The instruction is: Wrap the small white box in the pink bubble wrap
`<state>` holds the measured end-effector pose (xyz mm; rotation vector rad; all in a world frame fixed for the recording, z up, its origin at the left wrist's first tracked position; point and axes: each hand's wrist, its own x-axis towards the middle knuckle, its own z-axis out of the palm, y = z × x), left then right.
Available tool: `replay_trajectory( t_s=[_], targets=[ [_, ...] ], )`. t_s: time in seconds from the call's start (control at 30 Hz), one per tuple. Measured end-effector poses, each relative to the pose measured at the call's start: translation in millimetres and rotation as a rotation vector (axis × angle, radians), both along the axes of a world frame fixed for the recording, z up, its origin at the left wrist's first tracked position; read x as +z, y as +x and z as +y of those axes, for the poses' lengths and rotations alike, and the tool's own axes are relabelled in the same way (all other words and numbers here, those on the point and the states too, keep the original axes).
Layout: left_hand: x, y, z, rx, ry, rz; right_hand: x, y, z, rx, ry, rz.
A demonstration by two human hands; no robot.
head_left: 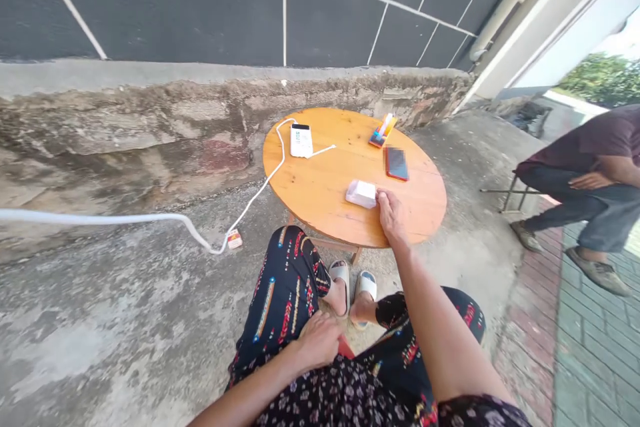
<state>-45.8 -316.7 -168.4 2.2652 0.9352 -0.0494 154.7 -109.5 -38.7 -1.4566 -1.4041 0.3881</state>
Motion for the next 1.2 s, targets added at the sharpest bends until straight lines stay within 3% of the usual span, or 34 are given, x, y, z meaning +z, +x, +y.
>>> replay_trajectory(
  t_s=[0.33, 0.67, 1.2],
  targets=[
    [2.1, 9, 1, -0.032, 0.06, 0.093, -10.9, 9, 2, -0.016, 0.011, 0.087],
    [0.0, 12, -2, -0.059, 0.09, 0.114, -7.8, 9, 0, -0.011, -0.005, 0.158],
    [-9.5, 1, -2, 0.029, 0.049, 0.065, -15.4, 10, 5, 0.075, -0.035, 0.303]
  ],
)
